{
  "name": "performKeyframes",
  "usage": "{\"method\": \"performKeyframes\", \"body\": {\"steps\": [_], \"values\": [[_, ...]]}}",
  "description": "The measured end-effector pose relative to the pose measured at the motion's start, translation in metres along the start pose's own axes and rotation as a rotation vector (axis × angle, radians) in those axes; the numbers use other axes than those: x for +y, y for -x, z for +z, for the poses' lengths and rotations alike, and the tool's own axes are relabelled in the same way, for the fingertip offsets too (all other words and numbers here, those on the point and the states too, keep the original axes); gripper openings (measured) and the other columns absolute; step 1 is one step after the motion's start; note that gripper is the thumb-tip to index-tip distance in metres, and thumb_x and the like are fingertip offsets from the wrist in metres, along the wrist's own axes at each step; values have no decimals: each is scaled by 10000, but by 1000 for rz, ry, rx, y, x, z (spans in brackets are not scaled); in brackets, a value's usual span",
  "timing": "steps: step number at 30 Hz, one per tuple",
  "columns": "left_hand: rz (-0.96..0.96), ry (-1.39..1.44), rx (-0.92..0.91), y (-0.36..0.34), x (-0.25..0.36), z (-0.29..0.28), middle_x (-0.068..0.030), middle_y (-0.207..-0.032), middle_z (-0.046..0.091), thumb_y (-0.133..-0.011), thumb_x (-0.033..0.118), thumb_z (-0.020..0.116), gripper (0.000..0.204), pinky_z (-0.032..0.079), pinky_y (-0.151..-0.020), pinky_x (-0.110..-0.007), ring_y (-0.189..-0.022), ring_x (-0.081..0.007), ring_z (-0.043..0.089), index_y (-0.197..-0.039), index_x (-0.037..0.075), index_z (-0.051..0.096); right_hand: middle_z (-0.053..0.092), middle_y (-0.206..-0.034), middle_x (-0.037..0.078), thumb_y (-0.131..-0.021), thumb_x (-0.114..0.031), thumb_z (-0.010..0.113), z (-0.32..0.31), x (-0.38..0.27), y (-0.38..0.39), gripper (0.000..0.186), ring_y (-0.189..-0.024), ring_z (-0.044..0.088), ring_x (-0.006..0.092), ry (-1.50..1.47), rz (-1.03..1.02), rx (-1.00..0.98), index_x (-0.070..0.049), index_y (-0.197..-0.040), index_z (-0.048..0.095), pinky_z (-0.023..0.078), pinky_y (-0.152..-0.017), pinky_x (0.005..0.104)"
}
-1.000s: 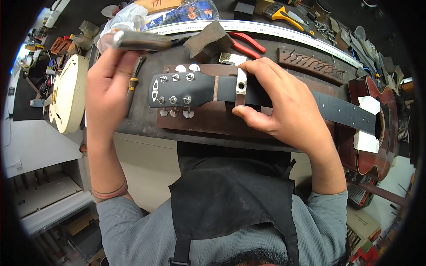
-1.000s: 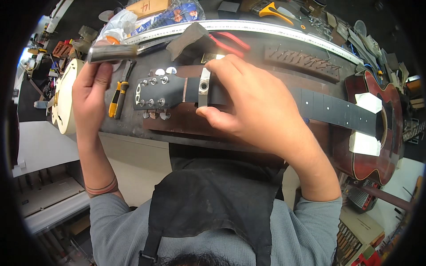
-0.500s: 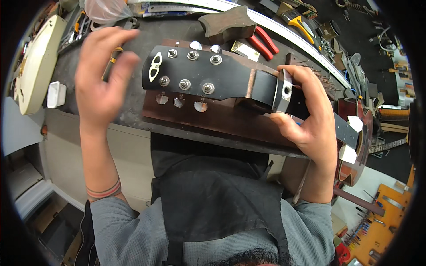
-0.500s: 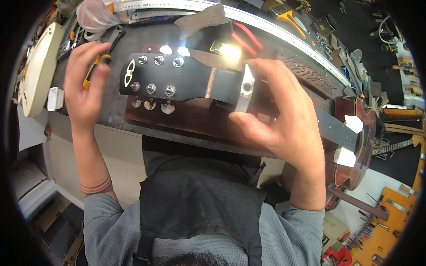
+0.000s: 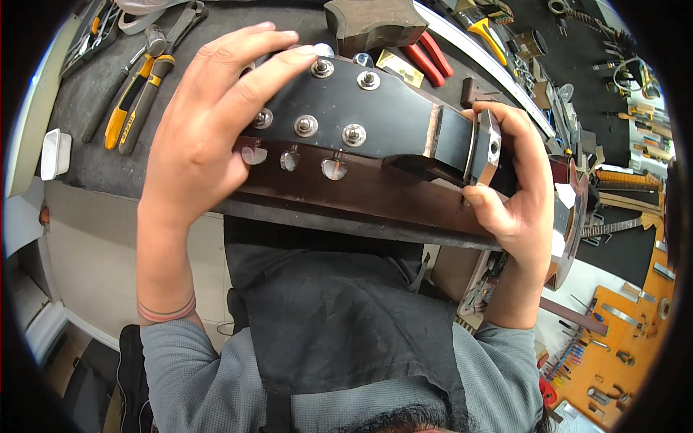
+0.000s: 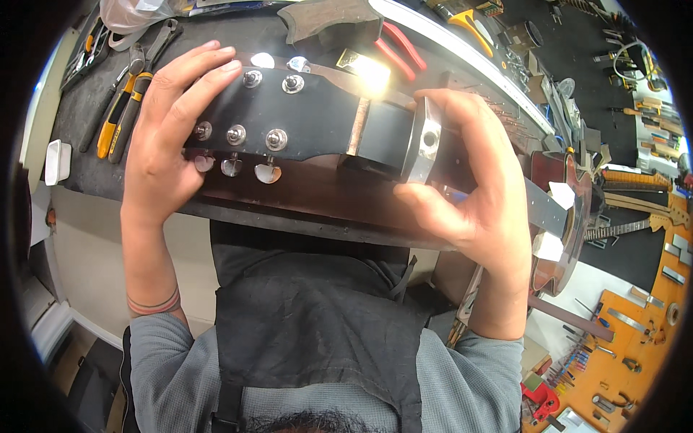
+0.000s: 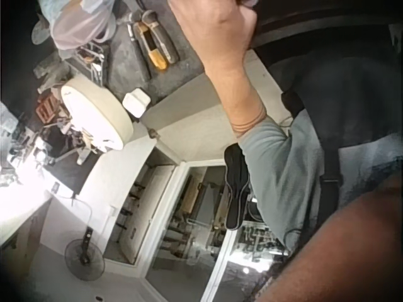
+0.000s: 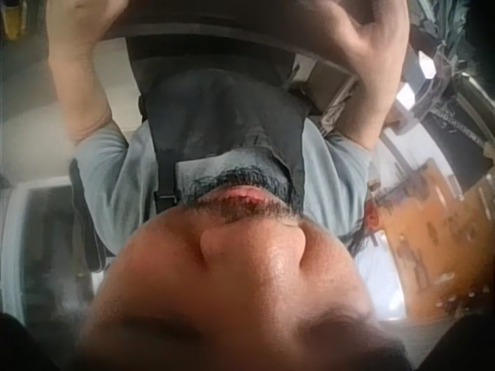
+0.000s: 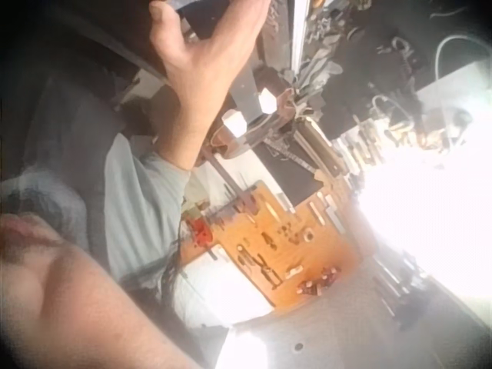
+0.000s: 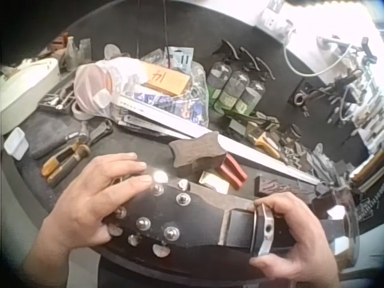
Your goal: The person uses a hammer and a metal block to tap and align the headstock of a guitar neck. They then use pliers to remove a small metal piece from the neck joint and apply glue from a bottle into the gap. The person repeatedly checks the alignment and fit of the neck throughout the process.
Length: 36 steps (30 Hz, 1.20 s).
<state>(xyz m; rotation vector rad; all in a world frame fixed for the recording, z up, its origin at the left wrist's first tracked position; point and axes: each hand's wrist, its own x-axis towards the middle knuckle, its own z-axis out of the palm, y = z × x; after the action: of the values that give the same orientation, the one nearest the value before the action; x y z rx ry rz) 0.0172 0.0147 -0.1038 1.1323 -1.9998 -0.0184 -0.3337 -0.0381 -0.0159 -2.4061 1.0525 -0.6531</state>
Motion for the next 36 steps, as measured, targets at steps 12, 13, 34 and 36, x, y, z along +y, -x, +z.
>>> {"method": "performKeyframes", "body": {"steps": [12, 13, 34, 36], "values": [[46, -5, 232, -16, 17, -1, -159, -1323, 787, -679, -173, 700, 582, 582, -1098, -400, -1285, -331, 736, -1220, 21, 789, 682, -1316, 116, -944, -318, 835, -25, -11, 4, 660, -1220, 648, 200, 32, -17, -8, 23, -1460, 604, 503, -1100, 356], [46, 20, 252, -20, 19, -7, -156, -1321, 790, -678, -193, 687, 593, 576, -1110, -398, -1292, -328, 734, -1222, 19, 790, 693, -1323, 129, -958, -351, 839, -28, -13, 3, 686, -1229, 658, 194, -27, -35, 10, 29, -1475, 597, 513, -1096, 354], [-69, -34, 247, -167, 170, -137, -117, -1225, 811, -818, -239, 617, 558, 619, -1002, -301, -1150, -196, 774, -1249, 65, 800, 762, -1168, 136, -1083, -489, 646, -174, -116, 57, 575, -1070, 712, 215, 25, -157, 320, 27, -1319, 736, 529, -975, 340], [-66, -66, 229, -170, 179, -142, -136, -1255, 793, -895, -154, 668, 418, 640, -1001, -335, -1163, -203, 762, -1271, 5, 758, 770, -1179, 144, -1077, -496, 642, -180, -119, 62, 582, -1076, 719, 231, 47, -150, 333, 23, -1319, 745, 528, -978, 351]]}}
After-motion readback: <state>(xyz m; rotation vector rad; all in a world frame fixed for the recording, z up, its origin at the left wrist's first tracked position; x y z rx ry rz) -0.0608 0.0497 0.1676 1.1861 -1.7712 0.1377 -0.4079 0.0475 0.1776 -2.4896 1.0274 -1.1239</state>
